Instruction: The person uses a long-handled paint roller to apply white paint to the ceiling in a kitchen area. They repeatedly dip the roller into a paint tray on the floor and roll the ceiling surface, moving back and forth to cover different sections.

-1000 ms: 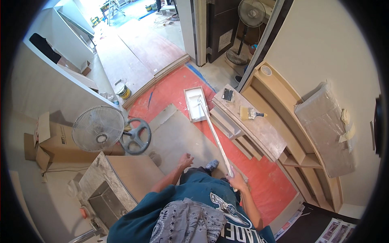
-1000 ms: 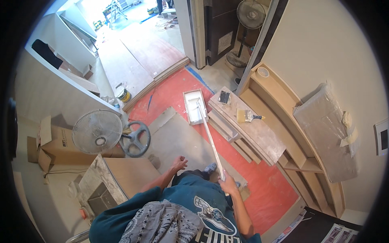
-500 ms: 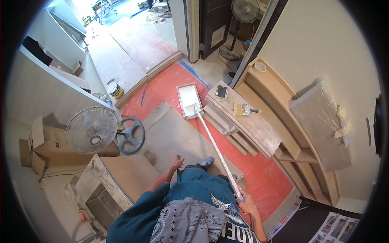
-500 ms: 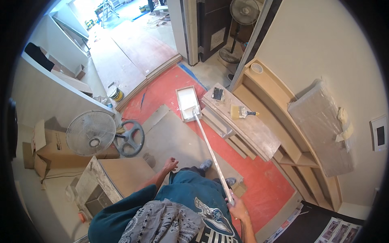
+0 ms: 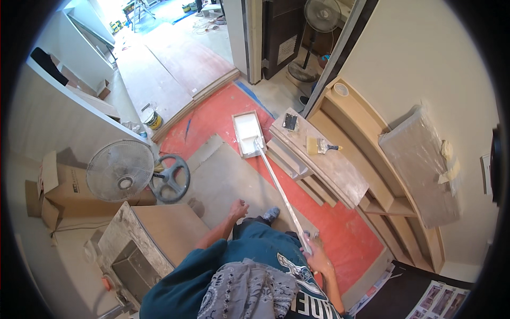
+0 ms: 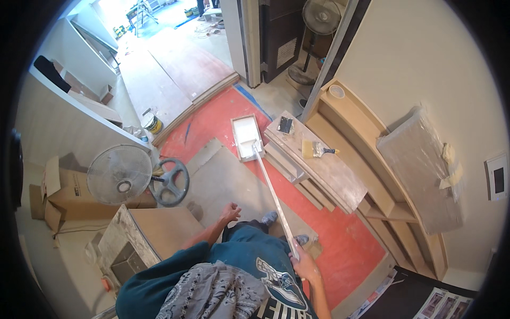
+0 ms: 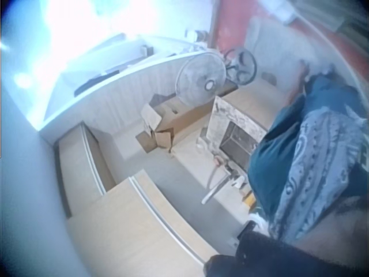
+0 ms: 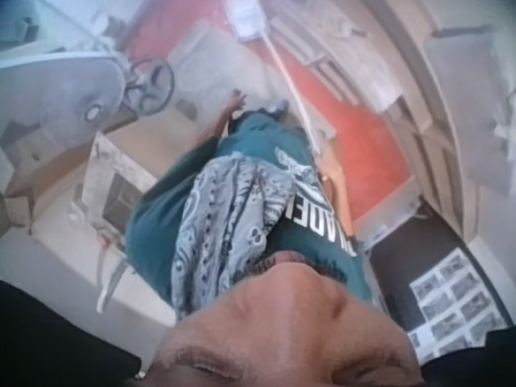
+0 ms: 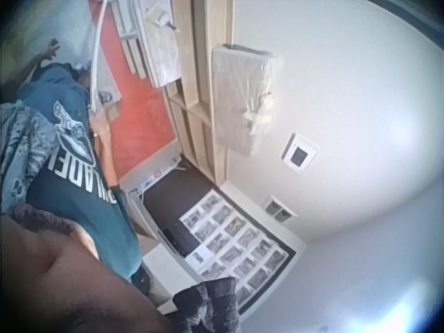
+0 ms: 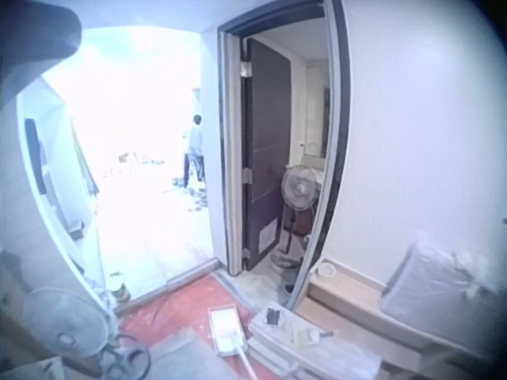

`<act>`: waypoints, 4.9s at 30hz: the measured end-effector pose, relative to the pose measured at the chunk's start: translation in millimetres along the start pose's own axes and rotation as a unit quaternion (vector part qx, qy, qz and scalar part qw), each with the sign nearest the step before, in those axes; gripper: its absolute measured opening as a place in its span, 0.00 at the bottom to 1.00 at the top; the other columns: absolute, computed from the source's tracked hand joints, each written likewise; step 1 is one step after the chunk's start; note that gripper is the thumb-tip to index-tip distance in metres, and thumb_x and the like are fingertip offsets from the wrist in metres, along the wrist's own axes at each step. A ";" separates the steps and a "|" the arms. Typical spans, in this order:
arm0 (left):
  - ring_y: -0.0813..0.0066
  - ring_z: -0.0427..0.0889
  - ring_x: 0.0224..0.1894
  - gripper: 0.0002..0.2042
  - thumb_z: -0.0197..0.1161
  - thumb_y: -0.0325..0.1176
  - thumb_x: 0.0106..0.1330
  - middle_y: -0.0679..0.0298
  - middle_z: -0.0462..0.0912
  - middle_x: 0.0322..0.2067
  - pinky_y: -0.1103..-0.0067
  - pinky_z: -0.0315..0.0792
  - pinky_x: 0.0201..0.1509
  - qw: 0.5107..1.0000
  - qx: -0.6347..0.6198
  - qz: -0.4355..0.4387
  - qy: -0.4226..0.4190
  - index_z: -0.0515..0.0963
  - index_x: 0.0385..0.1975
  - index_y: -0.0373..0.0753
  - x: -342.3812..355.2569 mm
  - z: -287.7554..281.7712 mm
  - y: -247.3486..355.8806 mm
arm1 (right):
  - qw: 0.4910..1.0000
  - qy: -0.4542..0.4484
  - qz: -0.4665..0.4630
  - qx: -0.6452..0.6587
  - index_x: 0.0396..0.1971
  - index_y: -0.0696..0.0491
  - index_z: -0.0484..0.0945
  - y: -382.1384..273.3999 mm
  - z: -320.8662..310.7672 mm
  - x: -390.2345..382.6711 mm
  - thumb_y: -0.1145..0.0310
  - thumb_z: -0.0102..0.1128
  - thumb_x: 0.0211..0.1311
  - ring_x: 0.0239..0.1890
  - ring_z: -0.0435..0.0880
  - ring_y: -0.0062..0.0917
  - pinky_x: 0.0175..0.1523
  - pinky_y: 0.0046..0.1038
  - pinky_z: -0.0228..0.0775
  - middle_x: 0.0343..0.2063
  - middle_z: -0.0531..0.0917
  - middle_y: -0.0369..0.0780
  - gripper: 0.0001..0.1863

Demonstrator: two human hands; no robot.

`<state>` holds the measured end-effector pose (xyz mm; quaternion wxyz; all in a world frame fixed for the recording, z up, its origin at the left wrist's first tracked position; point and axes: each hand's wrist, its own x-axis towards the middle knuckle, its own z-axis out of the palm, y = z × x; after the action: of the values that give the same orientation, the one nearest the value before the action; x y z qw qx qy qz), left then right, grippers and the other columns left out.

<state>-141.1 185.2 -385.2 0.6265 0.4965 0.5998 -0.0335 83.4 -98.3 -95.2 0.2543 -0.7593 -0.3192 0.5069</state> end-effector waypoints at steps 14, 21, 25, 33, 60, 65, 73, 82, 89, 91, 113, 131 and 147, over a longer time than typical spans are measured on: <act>0.63 0.87 0.36 0.23 0.62 0.37 0.68 0.49 0.79 0.50 0.73 0.82 0.31 0.994 -0.069 0.044 -0.072 0.70 0.56 0.26 -1.8 38.3 52.9 | 0.993 -0.035 0.114 -0.004 0.68 0.44 0.67 -44.9 -8.6 18.9 0.76 0.55 0.64 0.37 0.83 0.30 0.50 0.33 0.74 0.38 0.85 0.45 0.31; 0.59 0.86 0.44 0.23 0.60 0.39 0.71 0.53 0.78 0.52 0.70 0.82 0.40 0.985 -0.105 0.007 -0.140 0.69 0.60 0.31 -15.3 44.7 65.1 | 0.994 0.032 -0.090 -0.057 0.69 0.42 0.66 0.7 -13.9 -64.1 0.75 0.53 0.64 0.22 0.82 0.32 0.34 0.34 0.76 0.36 0.85 0.47 0.31; 0.58 0.85 0.47 0.23 0.59 0.39 0.72 0.55 0.77 0.55 0.68 0.82 0.45 0.976 -0.101 -0.029 -0.193 0.69 0.61 0.33 -31.8 52.0 74.9 | 0.999 0.022 -0.021 -0.014 0.69 0.42 0.66 -2.2 -11.4 -61.5 0.75 0.53 0.65 0.24 0.81 0.25 0.30 0.29 0.74 0.38 0.85 0.45 0.32; 0.55 0.83 0.51 0.25 0.56 0.45 0.73 0.49 0.72 0.58 0.66 0.83 0.47 0.965 -0.084 -0.051 -0.242 0.66 0.62 0.35 -38.6 88.9 91.8 | 0.996 0.002 0.049 0.079 0.69 0.42 0.66 -9.2 0.2 16.8 0.75 0.53 0.66 0.24 0.79 0.22 0.29 0.28 0.73 0.35 0.85 0.42 0.31; 0.54 0.75 0.58 0.22 0.53 0.47 0.73 0.52 0.70 0.59 0.55 0.78 0.57 0.906 -0.288 -0.149 -0.271 0.67 0.58 0.39 9.6 148.3 86.5 | 0.997 0.024 -0.030 -0.064 0.67 0.49 0.67 -15.0 -38.0 -27.9 0.73 0.52 0.68 0.34 0.81 0.31 0.46 0.31 0.73 0.36 0.83 0.50 0.27; 0.56 0.75 0.57 0.24 0.60 0.46 0.69 0.54 0.71 0.57 0.56 0.78 0.56 0.878 -0.316 -0.187 -0.307 0.67 0.57 0.39 24.6 162.3 73.1 | 0.999 0.003 -0.014 -0.032 0.59 0.53 0.74 -29.8 -67.5 -66.0 0.73 0.55 0.65 0.38 0.81 0.51 0.45 0.39 0.73 0.37 0.82 0.57 0.21; 0.58 0.75 0.57 0.34 0.64 0.47 0.66 0.54 0.67 0.61 0.60 0.76 0.59 0.894 -0.352 -0.133 -0.242 0.59 0.67 0.37 17.8 203.1 87.7 | 0.987 0.066 -0.080 -0.121 0.54 0.49 0.79 2.2 -139.1 -143.3 0.78 0.60 0.56 0.35 0.82 0.44 0.39 0.38 0.74 0.41 0.83 0.45 0.23; 0.64 0.81 0.32 0.13 0.65 0.50 0.64 0.65 0.80 0.25 0.63 0.77 0.41 0.877 -0.426 -0.097 -0.198 0.77 0.31 0.49 -11.8 248.9 124.3 | 0.902 0.199 -0.140 -0.357 0.56 0.40 0.78 121.7 -228.1 -190.2 0.71 0.59 0.54 0.34 0.83 0.39 0.38 0.41 0.78 0.40 0.85 0.39 0.27; 0.68 0.68 0.19 0.16 0.70 0.43 0.62 0.68 0.63 0.15 0.65 0.76 0.38 0.798 -0.597 -0.026 -0.080 0.68 0.22 0.48 -71.9 300.5 169.6 | 0.900 0.154 -0.151 -0.379 0.56 0.50 0.76 278.4 -304.0 -130.8 0.65 0.61 0.59 0.33 0.83 0.33 0.37 0.39 0.76 0.36 0.83 0.41 0.24; 0.69 0.66 0.18 0.16 0.64 0.44 0.67 0.69 0.61 0.13 0.68 0.74 0.36 0.778 -0.616 0.028 -0.119 0.69 0.21 0.47 -94.4 298.7 214.7 | 0.938 0.138 -0.079 -0.309 0.58 0.50 0.75 306.8 -312.0 -111.6 0.63 0.62 0.59 0.38 0.84 0.35 0.42 0.40 0.76 0.42 0.84 0.41 0.25; 0.72 0.80 0.50 0.28 0.48 0.45 0.78 0.61 0.75 0.52 0.73 0.74 0.54 0.816 -0.068 0.572 0.047 0.51 0.70 0.40 -389.1 319.6 551.1 | 0.932 0.010 -0.346 -0.107 0.57 0.53 0.75 128.7 -447.0 44.8 0.62 0.62 0.62 0.46 0.83 0.39 0.51 0.41 0.74 0.46 0.83 0.48 0.24; 0.67 0.78 0.54 0.39 0.54 0.40 0.76 0.53 0.70 0.58 0.76 0.78 0.43 0.788 -0.022 0.610 0.076 0.33 0.76 0.46 -503.8 450.7 604.0 | 0.931 0.030 -0.358 -0.071 0.54 0.55 0.76 178.3 -539.5 15.0 0.62 0.63 0.62 0.45 0.81 0.38 0.52 0.40 0.72 0.44 0.82 0.52 0.22; 0.60 0.83 0.46 0.36 0.59 0.36 0.72 0.51 0.75 0.47 0.67 0.86 0.35 0.754 -0.016 0.618 0.223 0.44 0.72 0.39 -457.1 353.6 644.1 | 0.800 -0.032 -0.585 0.133 0.39 0.57 0.76 -23.4 -518.3 18.9 0.66 0.60 0.67 0.15 0.71 0.15 0.20 0.24 0.63 0.15 0.73 0.31 0.09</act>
<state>396.4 23.0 273.2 0.3668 0.7425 0.2860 0.4819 566.5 -101.1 94.9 0.5902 -0.3704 -0.6402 0.3236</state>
